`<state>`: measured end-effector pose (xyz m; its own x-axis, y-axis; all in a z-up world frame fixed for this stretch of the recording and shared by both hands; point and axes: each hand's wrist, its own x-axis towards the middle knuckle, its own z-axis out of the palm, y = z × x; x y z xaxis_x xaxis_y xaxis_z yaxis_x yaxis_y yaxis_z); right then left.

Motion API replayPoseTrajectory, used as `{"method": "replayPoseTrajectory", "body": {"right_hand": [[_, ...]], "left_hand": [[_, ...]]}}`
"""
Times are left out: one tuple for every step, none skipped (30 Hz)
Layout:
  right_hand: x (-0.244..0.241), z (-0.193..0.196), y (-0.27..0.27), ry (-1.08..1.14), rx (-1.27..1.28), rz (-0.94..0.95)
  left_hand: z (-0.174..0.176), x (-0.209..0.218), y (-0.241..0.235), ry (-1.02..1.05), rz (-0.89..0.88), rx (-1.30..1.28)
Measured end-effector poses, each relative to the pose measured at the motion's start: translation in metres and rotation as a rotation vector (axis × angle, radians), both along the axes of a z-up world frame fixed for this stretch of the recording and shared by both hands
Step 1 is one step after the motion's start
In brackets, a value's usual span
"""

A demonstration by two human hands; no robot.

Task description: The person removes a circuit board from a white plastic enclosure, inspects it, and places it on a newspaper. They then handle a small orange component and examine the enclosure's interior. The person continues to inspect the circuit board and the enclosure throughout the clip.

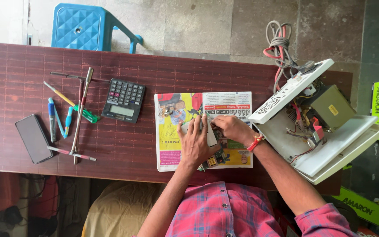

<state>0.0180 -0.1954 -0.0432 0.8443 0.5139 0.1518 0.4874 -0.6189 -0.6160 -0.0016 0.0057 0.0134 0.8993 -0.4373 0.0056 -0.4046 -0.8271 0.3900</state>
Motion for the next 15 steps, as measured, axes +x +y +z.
{"method": "replayPoseTrajectory", "body": {"right_hand": [[0.0, 0.0, 0.001, -0.024, -0.006, -0.001], [0.0, 0.0, 0.001, -0.05, -0.01, 0.003], [-0.003, 0.001, 0.001, -0.106, -0.009, -0.013], [-0.008, 0.002, 0.001, -0.158, -0.005, -0.025], [-0.012, 0.002, 0.001, -0.21, 0.0, -0.037], [-0.013, 0.003, 0.002, -0.17, -0.001, -0.024], [-0.012, 0.002, 0.002, -0.129, -0.001, -0.01], [-0.011, 0.003, 0.0, -0.091, -0.005, 0.0], [-0.008, 0.002, 0.001, -0.06, 0.0, -0.003], [-0.005, 0.001, 0.0, -0.031, 0.001, -0.008], [-0.002, 0.001, -0.001, -0.003, 0.003, -0.013], [0.0, 0.0, -0.001, -0.028, 0.006, -0.013], [0.0, 0.0, -0.001, -0.052, 0.008, -0.013], [-0.002, -0.001, -0.001, -0.074, 0.013, -0.009], [-0.005, -0.002, -0.002, -0.104, -0.003, -0.009]], "left_hand": [[0.0, 0.0, -0.001, -0.007, 0.0, -0.001], [-0.001, 0.001, -0.001, -0.017, 0.001, -0.011], [-0.001, 0.002, -0.001, -0.027, 0.003, -0.021], [-0.001, 0.001, 0.0, -0.033, 0.009, -0.028], [-0.002, 0.001, 0.0, -0.028, 0.008, -0.027], [-0.003, 0.001, 0.001, -0.022, 0.006, -0.024], [-0.003, 0.0, 0.002, -0.017, 0.004, -0.022], [-0.003, 0.0, 0.001, -0.026, 0.002, -0.024], [-0.002, 0.0, 0.001, -0.035, 0.001, -0.027], [-0.002, 0.001, 0.0, -0.047, -0.004, -0.033], [-0.001, 0.001, -0.001, -0.038, -0.002, -0.032], [0.0, 0.001, -0.001, -0.03, 0.003, -0.029], [0.001, 0.003, -0.001, -0.022, 0.008, -0.027], [0.001, 0.002, -0.001, -0.025, 0.01, -0.032], [0.0, 0.002, -0.002, -0.029, 0.013, -0.037]]}}
